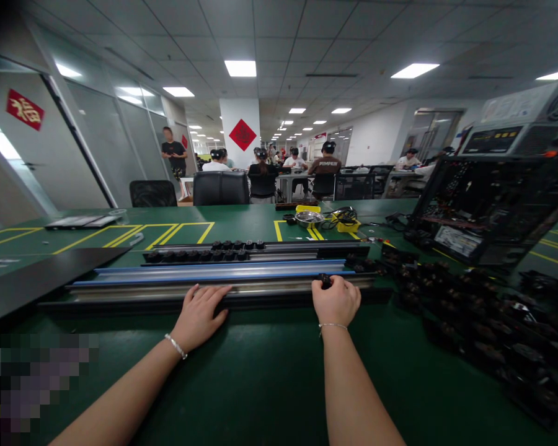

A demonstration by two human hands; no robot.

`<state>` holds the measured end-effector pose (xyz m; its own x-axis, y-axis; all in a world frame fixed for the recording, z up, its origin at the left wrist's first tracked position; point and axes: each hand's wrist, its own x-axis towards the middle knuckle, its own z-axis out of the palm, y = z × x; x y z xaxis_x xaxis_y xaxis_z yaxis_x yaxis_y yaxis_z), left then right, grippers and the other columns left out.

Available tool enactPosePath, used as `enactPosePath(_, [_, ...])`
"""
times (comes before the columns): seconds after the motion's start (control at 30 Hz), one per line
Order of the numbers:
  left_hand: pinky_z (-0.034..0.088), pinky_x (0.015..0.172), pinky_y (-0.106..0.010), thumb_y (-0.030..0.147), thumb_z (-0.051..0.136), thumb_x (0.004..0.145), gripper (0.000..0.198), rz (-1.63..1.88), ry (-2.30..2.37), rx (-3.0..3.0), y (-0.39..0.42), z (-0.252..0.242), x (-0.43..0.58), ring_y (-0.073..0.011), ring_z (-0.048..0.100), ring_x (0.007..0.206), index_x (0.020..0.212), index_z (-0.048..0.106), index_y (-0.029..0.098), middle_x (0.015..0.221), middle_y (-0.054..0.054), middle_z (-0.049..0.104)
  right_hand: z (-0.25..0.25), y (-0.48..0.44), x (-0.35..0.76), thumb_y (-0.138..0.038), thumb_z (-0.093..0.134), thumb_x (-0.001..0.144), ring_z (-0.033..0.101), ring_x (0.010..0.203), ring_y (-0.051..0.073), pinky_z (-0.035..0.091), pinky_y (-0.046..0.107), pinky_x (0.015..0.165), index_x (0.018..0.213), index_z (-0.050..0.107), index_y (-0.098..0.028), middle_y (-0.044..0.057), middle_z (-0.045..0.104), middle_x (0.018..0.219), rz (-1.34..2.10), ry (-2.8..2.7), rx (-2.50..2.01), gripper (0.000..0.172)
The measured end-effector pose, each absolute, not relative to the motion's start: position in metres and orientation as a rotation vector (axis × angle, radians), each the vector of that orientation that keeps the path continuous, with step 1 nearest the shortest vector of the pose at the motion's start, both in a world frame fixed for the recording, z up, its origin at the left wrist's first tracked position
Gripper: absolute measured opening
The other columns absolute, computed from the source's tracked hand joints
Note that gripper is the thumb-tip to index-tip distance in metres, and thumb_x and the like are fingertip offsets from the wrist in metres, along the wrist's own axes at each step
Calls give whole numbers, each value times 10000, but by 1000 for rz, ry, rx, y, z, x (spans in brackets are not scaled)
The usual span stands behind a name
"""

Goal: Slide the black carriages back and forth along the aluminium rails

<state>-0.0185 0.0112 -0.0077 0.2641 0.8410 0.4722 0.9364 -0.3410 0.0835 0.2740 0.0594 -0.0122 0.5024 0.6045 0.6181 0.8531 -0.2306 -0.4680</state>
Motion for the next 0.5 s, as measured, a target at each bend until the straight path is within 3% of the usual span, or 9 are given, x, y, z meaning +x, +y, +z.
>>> enactPosePath(0.5, [150, 1044, -465, 275, 493, 760, 464, -656, -1677, -2327, 11, -8, -18, -216, 483, 1088, 1221, 453, 307, 1134, -21, 592, -7, 56, 284, -393, 440, 696, 502, 759, 217, 308, 343, 799, 849, 631, -161, 73, 605, 713, -339, -1365, -2043, 337])
